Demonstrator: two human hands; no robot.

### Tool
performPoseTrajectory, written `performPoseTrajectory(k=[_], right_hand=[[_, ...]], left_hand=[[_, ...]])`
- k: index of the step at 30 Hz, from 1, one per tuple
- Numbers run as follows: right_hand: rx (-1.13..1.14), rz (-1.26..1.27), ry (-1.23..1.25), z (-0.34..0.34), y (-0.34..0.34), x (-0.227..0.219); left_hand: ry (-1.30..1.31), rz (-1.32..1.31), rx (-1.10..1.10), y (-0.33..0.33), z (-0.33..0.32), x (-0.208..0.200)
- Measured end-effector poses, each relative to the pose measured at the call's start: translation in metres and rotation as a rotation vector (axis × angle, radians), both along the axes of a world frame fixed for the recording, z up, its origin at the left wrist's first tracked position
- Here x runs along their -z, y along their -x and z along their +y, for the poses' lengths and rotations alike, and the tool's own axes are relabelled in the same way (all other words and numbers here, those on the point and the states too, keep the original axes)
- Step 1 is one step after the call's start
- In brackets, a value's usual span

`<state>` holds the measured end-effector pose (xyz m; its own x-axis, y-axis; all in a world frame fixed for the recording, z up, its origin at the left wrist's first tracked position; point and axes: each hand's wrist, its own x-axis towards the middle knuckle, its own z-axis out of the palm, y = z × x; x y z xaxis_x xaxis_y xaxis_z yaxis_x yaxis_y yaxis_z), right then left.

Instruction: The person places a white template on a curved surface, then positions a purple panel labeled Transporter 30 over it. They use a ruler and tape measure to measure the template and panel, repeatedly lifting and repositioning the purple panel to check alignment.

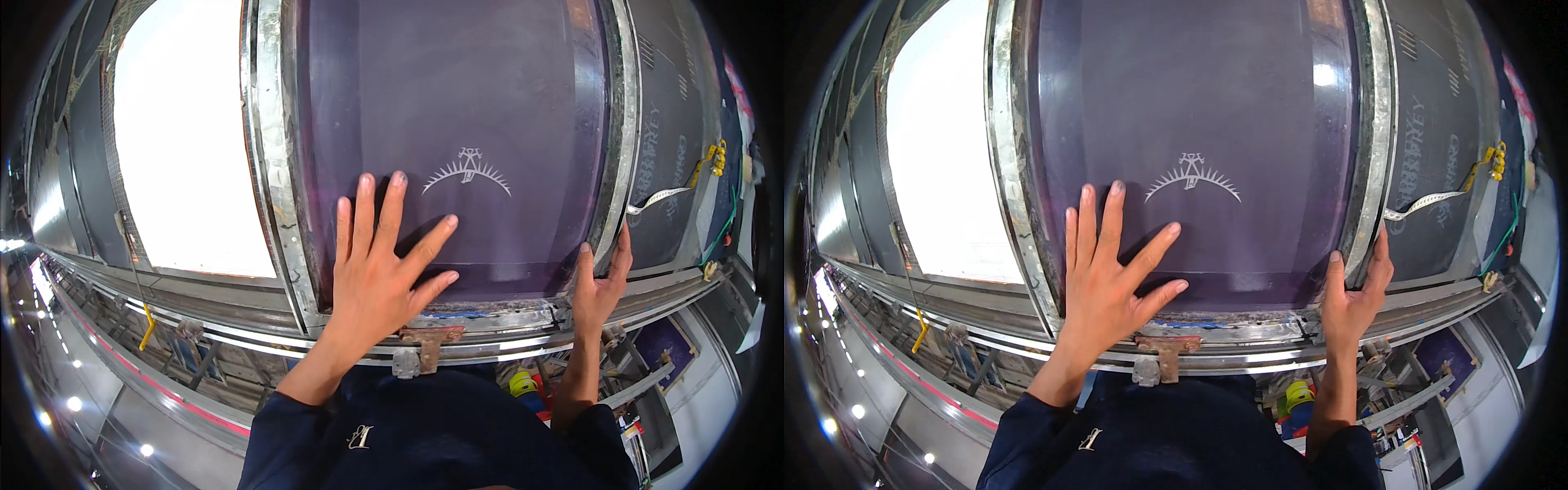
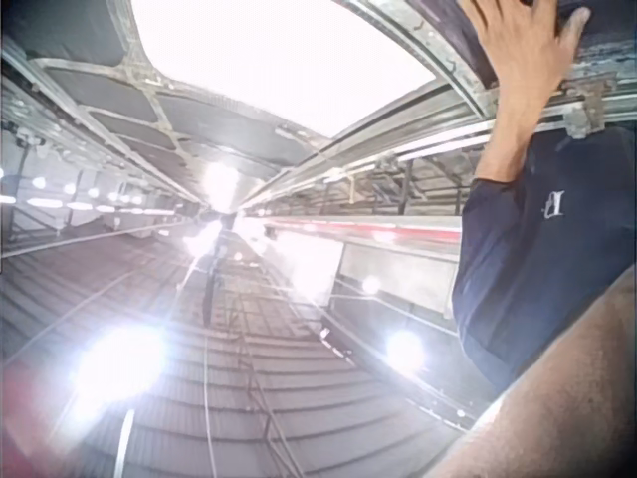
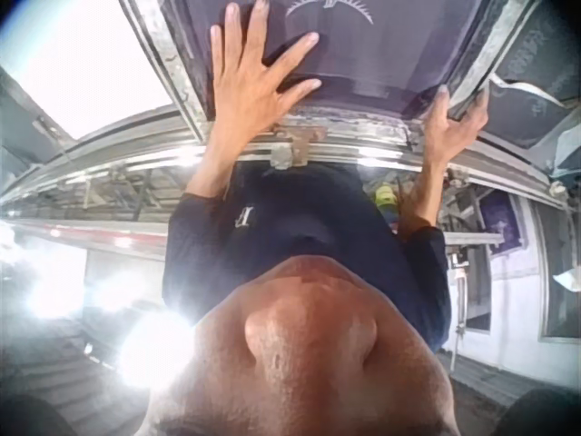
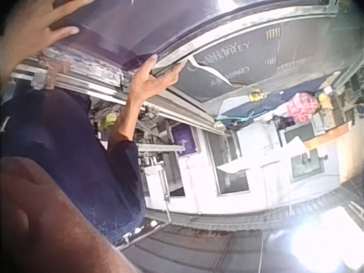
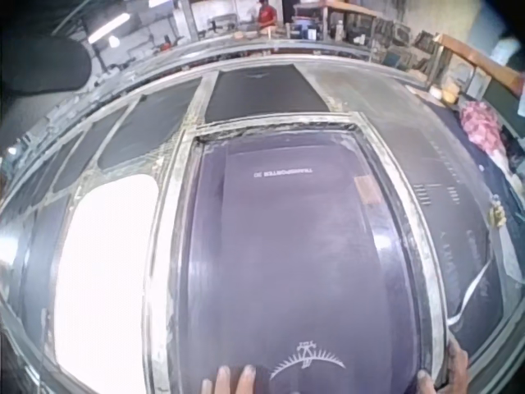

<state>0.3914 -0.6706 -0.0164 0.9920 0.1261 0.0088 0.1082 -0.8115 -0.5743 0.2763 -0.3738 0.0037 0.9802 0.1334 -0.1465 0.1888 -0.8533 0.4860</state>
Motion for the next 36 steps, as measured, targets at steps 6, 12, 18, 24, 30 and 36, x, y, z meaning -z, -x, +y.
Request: performPoseTrajectory(k=[6,12,18,24,30,36], right_hand=[[-0.585,-0.098,0.313,0.037,0.007,-0.023],[-0.659,0.1,0.301,0.081,0.017,-0.014],[-0.63,0.119,0.258,0.081,0.017,-0.012],[-0.615,0.125,0.238,0.081,0.017,-0.01],[-0.609,0.143,0.262,0.082,0.018,-0.012],[-0.636,0.12,0.299,0.081,0.02,-0.009]], left_hand=[[-0.027,0.043,-0.014,0.002,0.0,0.013],[-0.07,0.045,0.012,0.003,-0.001,0.015],[-0.097,0.061,0.01,0.002,-0.003,0.014],[-0.097,0.045,0.026,0.003,-0.002,0.015],[-0.089,0.051,0.017,0.003,-0.001,0.014],[-0.058,0.024,-0.012,0.005,0.0,0.019]])
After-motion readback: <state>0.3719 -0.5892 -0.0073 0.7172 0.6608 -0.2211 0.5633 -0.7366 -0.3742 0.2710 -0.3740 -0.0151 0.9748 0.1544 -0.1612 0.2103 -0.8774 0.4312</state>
